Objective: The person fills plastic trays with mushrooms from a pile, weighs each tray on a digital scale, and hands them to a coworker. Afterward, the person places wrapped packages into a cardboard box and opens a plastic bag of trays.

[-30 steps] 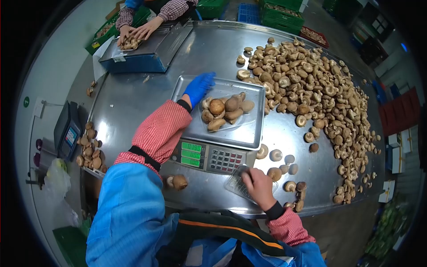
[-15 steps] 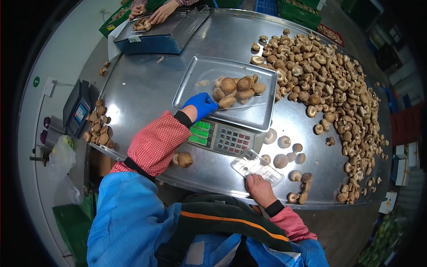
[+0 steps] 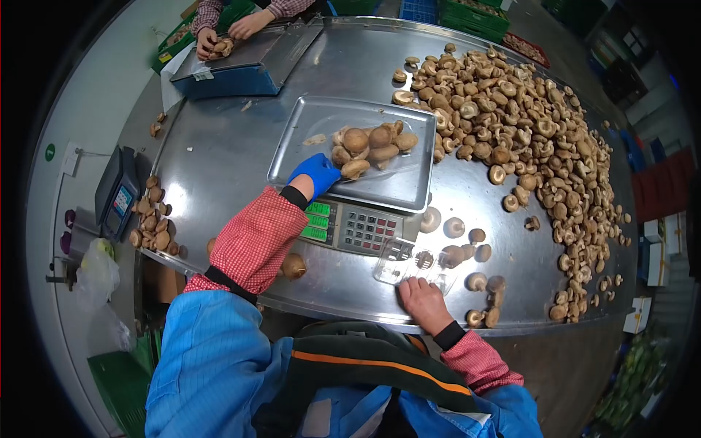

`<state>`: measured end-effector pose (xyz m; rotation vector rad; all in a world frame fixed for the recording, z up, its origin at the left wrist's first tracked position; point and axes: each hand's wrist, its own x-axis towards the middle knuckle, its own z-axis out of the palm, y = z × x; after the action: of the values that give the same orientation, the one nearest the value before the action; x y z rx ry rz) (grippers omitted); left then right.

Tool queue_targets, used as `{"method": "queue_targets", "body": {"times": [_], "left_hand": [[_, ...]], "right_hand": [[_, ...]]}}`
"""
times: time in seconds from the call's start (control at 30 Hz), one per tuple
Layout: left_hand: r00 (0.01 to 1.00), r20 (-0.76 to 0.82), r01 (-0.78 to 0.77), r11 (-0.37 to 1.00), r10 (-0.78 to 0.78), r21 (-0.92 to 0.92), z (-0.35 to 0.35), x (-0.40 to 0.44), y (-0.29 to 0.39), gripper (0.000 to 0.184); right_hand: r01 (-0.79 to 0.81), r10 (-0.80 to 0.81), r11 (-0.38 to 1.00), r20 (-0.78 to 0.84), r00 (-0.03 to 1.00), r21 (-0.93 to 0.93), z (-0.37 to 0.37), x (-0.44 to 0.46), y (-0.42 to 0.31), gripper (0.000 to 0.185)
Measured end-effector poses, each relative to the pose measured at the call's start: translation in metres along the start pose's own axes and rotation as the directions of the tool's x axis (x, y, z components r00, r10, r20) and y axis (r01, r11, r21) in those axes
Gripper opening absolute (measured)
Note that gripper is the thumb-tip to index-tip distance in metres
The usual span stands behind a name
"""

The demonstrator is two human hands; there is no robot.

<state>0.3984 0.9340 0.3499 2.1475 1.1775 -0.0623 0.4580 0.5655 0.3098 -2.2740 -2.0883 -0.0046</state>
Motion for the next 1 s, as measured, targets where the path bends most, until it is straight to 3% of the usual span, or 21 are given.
{"method": "queue_targets", "body": {"times": [0.13, 0.27, 0.6, 0.83, 1.0], "left_hand": [[0.999, -0.038, -0.01, 1.0, 0.009, -0.028, 0.003, 0.0, -0.002, 0.026], [1.0, -0.006, -0.002, 1.0, 0.002, -0.014, 0.0, 0.0, -0.002, 0.035], [0.999, -0.041, -0.037, 0.997, 0.034, -0.069, 0.002, 0.002, -0.007, 0.034], [0.997, -0.079, -0.021, 0.948, -0.004, -0.318, 0.003, 0.005, -0.011, 0.019], [0.996, -0.01, 0.058, 0.721, -0.089, -0.69, 0.0, -0.004, -0.006, 0.008]], "right_hand": [[0.089, -0.09, 0.995, 0.028, 0.996, 0.052, -0.012, -0.002, 0.004, 0.009], [0.029, -0.058, 0.926, 0.065, 0.996, 0.378, -0.04, -0.01, -0.01, 0.013], [0.021, -0.114, 0.834, 0.134, 0.984, 0.551, -0.014, -0.009, -0.012, 0.017], [-0.01, -0.123, 0.806, 0.185, 0.975, 0.591, -0.018, -0.006, -0.009, 0.015], [-0.002, -0.141, 0.815, 0.202, 0.969, 0.579, -0.007, -0.001, -0.01, 0.015]]}}
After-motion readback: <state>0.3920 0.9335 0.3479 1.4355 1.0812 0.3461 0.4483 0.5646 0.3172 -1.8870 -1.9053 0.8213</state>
